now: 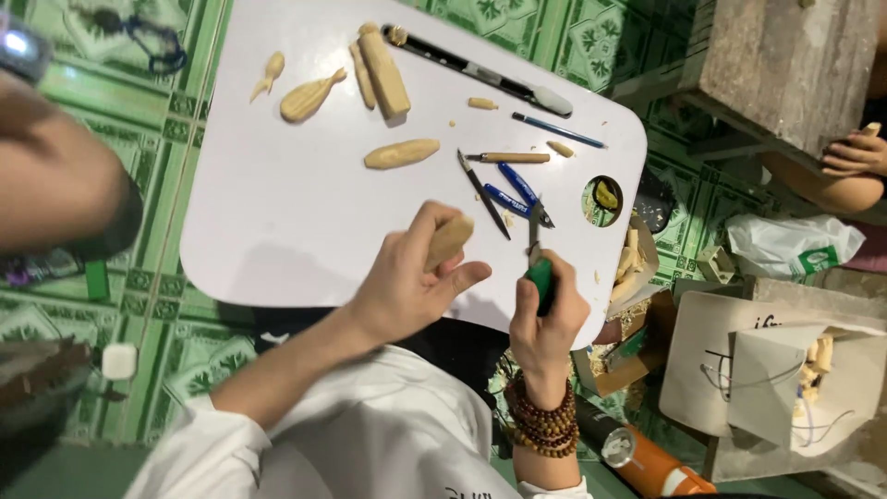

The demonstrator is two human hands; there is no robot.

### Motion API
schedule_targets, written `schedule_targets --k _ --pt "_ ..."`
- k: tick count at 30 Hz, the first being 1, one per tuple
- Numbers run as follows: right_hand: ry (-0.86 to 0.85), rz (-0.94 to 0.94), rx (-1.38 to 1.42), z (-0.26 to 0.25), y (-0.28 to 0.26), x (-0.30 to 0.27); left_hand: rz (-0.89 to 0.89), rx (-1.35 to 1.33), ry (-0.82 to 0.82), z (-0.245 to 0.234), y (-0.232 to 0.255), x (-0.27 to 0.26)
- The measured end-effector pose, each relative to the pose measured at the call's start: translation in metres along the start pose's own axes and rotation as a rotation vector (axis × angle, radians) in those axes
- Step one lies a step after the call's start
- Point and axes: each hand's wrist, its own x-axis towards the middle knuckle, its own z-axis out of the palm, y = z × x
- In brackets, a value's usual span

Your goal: Carving and shaping a small wooden object using a craft knife on a portable workspace

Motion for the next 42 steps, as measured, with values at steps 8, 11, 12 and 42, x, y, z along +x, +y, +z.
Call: schedule_targets --k 8,11,12,42 --pt "-0.187 -0.097 -0.038 0.004 0.019 -0.013 -0.053 -0.128 -0.086 0.001 0.005 0.0" --pt "-0.196 -0.119 -0.057 0.003 0.012 -0.011 -0.05 -0.114 -0.118 -0.001 0.006 -0.001" --pt "-0.195 -0.138 -0.076 0.002 0.009 -0.009 -0.039 -0.104 -0.125 -0.001 0.008 0.0" --pt "-0.119 0.514 1.034 0.027 0.014 -0.013 -0.072 -0.164 -0.165 -0.011 0.014 0.015"
